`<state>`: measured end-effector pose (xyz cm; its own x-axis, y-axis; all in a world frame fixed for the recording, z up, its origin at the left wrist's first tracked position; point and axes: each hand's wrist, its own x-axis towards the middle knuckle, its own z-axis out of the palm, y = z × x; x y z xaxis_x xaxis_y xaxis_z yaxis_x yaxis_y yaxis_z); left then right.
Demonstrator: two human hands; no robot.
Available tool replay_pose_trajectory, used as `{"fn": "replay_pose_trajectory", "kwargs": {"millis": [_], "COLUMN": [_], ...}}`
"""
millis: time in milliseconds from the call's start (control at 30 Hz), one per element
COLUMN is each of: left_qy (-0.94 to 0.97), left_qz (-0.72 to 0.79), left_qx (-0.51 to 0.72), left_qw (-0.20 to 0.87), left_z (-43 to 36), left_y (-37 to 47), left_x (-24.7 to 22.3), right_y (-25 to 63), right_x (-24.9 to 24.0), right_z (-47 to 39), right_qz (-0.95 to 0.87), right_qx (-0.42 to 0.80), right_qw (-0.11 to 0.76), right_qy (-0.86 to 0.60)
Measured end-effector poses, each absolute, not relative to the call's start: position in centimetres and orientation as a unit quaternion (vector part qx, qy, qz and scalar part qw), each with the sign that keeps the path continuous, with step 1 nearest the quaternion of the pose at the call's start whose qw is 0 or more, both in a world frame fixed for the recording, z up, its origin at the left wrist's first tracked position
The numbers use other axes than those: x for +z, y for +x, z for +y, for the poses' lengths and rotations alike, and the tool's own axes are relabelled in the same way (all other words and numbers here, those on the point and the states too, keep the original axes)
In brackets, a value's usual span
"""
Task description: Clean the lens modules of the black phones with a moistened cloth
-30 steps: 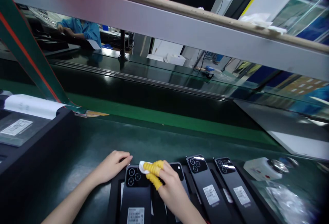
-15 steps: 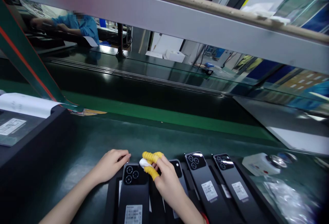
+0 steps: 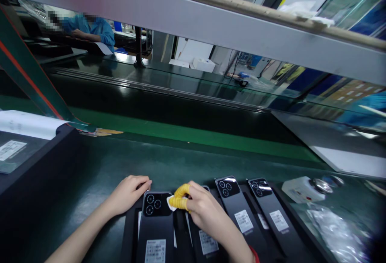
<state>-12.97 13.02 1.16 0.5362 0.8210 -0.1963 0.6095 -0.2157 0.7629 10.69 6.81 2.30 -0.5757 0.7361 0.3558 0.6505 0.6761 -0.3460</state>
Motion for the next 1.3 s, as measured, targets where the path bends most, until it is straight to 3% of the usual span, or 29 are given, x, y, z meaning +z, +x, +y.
{"fn": "replay_pose_trajectory", "kwargs": {"millis": [167,233,400,700,1033,1300], "left_qy": [0.770,0.771,0.771,0.770,0.771,0.770], "left_qz": [0.469,0.470,0.470,0.471,0.465,0.466], "left_qx": [0.125,0.124,0.121,0.126,0.129,0.127], "left_qw": [0.414,0.411,0.412,0.411,0.415,0.418], "left_z": [13.0,13.0,13.0,13.0,13.1,13.1], "left_y": [-13.0,-13.0,-13.0,-13.1,-13.0,-13.1], "left_x": [1.1,1.0,0.9,0.9,1.0,1.0], "right_y": [9.6,8.1,7.8,8.0,8.3,8.9], "right_x": [0.6,0.0,0.5,0.1,1.5,2.0], "right_z": [6.7,6.5,6.8,6.2,5.7,6.1], "right_qz": [-0.801,-0.791,-0.861,-0.830,-0.886,-0.907], "right_qx": [0.081,0.100,0.068,0.113,0.126,0.099], "right_qw": [0.380,0.397,0.294,0.327,0.265,0.152], "right_qy": [-0.455,-0.454,-0.411,-0.437,-0.358,-0.379]}}
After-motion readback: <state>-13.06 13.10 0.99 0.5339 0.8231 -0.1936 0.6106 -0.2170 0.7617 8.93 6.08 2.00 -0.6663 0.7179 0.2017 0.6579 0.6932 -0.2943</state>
